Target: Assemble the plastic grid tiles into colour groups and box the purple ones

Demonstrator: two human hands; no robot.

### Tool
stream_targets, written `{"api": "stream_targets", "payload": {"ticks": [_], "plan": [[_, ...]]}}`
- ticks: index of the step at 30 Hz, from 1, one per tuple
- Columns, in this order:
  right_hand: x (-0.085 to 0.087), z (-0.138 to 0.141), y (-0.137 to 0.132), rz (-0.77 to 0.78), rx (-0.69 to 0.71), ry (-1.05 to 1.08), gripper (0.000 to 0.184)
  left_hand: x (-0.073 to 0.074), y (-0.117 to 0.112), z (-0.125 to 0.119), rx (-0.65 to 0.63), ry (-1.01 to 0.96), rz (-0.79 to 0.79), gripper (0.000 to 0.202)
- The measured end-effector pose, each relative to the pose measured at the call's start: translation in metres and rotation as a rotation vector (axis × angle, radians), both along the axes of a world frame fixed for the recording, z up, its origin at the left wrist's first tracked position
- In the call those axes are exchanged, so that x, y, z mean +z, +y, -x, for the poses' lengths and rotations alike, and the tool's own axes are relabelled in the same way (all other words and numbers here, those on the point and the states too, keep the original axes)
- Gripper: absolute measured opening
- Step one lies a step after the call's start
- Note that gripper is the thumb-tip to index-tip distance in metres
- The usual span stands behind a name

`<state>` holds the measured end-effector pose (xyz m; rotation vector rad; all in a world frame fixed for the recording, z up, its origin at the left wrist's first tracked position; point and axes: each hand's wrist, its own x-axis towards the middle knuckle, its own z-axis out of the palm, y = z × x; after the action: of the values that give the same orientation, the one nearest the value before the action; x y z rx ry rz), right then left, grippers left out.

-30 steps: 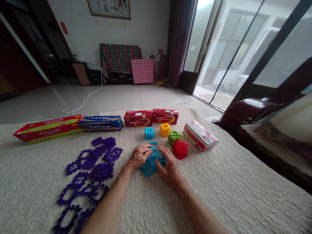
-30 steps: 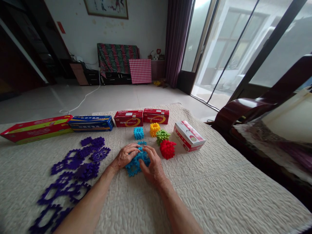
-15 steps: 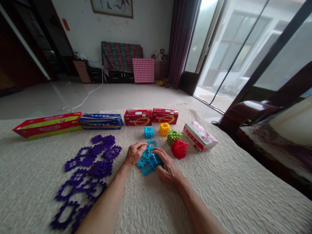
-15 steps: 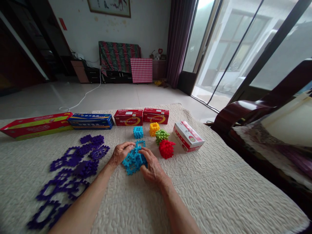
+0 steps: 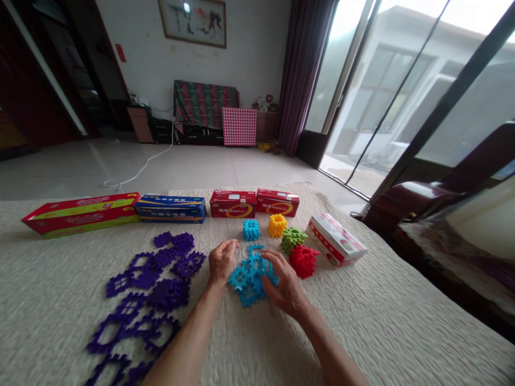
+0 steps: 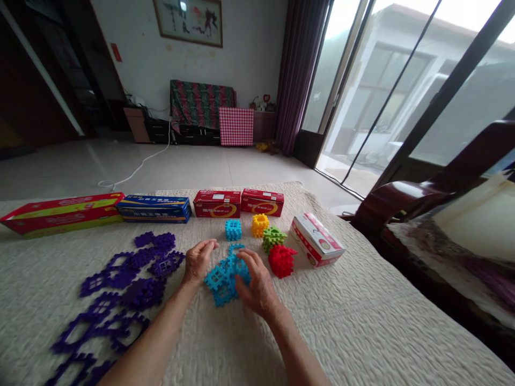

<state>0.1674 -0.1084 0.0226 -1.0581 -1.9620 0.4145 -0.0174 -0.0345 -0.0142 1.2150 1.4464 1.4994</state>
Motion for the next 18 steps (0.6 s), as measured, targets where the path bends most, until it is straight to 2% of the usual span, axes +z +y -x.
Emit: {"api": "stream_targets", "payload": {"ticks": [4, 8, 11, 14, 18], "plan": [[0.01, 0.017, 0.038, -0.031, -0.054, -0.058, 0.052, -0.005, 0.005, 0.001, 0.068, -0.029, 0.019, 0.035], [0.016, 0.033, 0.089, -0.056, -0.041, -0.124, 0.056, -0.009, 0.008, 0.002, 0.054, -0.036, 0.028, 0.035], [0.019, 0.038, 0.118, -0.059, -0.063, -0.159, 0.056, -0.011, 0.008, 0.002, 0.045, -0.037, 0.044, 0.034], [0.021, 0.038, 0.134, -0.049, -0.081, -0.188, 0.054, -0.01, 0.008, 0.002, 0.046, -0.031, 0.049, 0.032], [0.022, 0.035, 0.141, -0.032, -0.088, -0.202, 0.053, -0.006, 0.006, 0.001, 0.049, -0.006, 0.024, 0.03]]}}
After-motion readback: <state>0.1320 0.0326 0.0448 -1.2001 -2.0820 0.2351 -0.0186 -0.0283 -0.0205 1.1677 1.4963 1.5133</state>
